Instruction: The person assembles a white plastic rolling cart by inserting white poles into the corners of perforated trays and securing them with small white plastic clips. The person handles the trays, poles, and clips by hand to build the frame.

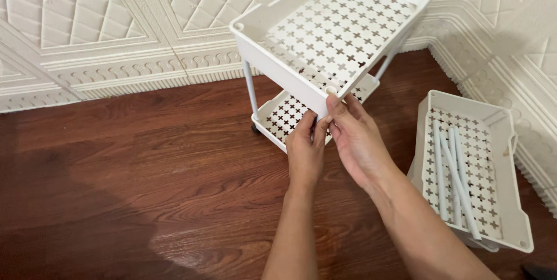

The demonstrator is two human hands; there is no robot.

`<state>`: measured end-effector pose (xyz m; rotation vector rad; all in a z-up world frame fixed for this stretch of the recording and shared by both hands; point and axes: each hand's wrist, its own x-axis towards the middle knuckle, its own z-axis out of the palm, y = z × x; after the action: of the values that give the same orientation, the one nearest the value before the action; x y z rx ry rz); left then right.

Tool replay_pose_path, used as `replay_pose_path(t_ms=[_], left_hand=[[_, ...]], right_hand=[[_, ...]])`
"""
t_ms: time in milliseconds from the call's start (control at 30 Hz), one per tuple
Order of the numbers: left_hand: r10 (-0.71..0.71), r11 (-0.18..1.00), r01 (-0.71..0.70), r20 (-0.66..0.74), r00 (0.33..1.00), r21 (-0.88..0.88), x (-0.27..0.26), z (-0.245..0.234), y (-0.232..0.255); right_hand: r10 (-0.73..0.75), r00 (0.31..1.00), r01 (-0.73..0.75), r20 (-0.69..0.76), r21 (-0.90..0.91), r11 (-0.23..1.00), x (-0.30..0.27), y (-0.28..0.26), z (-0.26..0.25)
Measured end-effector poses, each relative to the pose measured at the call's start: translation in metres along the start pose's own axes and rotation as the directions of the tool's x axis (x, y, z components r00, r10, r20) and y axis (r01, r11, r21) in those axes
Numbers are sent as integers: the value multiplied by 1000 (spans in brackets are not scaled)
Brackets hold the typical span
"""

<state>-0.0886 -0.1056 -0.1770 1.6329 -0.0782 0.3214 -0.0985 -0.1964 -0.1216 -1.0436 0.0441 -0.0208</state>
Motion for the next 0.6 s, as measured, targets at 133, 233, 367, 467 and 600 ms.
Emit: replay_pose_path(t_ms=[133,233,367,467,600], left_hand=[[-84,985,75,53,995,157,-9,1,4],[-103,989,89,109,989,120,-15,2,8],[32,998,-26,109,994,-59,-19,14,12],[-84,994,92,120,989,-63,-14,21,11],[-297,954,300,112,948,-6,-2,34,-4]], right_hand=[[-194,974,93,-119,-571,816,-11,-14,-3],[-494,830,333,260,-941,64,-17,-31,-3],[-221,862,392,456,-877,-279,-6,-54,4],[-33,902,380,431,-827,-414,10,-58,19],[92,924,372,372,-816,-443,26,-54,27]])
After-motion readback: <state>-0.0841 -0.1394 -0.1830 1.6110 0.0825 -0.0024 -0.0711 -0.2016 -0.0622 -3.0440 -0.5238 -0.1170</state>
